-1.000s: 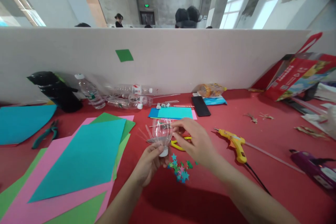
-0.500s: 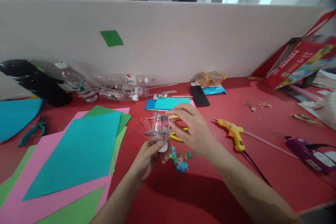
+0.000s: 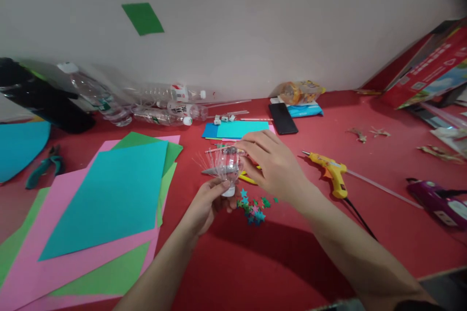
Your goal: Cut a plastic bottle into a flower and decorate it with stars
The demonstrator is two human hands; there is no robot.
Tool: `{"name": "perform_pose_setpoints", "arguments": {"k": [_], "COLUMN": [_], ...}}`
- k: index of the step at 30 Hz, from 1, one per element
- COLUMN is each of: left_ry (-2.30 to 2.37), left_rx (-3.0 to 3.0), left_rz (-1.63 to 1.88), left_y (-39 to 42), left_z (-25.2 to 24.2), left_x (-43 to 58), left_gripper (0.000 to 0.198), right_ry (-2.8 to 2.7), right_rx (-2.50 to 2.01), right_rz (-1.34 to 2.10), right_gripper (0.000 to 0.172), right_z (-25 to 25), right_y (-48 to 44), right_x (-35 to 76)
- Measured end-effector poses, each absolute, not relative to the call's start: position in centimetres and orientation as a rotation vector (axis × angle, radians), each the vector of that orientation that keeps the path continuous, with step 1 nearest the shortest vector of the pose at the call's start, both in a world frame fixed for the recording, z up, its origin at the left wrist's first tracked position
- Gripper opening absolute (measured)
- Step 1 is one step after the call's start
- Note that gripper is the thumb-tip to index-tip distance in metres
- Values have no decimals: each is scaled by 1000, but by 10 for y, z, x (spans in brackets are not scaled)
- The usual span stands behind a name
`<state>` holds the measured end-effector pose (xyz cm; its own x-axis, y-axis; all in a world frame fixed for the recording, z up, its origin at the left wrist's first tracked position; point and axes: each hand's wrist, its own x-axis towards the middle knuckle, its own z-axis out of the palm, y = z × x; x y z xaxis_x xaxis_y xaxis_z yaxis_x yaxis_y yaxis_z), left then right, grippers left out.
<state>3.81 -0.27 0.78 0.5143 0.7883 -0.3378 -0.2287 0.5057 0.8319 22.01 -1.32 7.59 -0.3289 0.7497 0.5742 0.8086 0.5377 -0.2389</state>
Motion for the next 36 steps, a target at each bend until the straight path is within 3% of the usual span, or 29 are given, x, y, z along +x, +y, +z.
{"name": "perform_pose_setpoints", "arguments": {"k": [8, 13, 21, 30, 33, 36], "left_ry": [818, 806, 825, 856, 857, 845], "left_rx": [857, 870, 870, 893, 867, 845], "left_rz": [669, 656, 658, 659, 663, 669], "left_y": [-6, -6, -5, -1, -1, -2], "left_z": [10, 8, 5, 1, 1, 2], "left_x": [39, 40, 40, 39, 40, 40], "left_gripper": [21, 22, 26, 22, 21, 21], "right_ry": [-1872, -1845, -1874, -2012, -1961, -1806], "right_rx": [-1300, -1334, -1272, -1228, -1197, -1181], "right_rz": [67, 146, 168, -82, 101, 553], "right_gripper": [6, 4, 8, 13, 8, 8], "right_z": [75, 75, 76, 75, 77, 75], "right_y": [-13, -12, -12, -13, -15, -17], "right_x": [221, 222, 223, 223, 223, 220]}}
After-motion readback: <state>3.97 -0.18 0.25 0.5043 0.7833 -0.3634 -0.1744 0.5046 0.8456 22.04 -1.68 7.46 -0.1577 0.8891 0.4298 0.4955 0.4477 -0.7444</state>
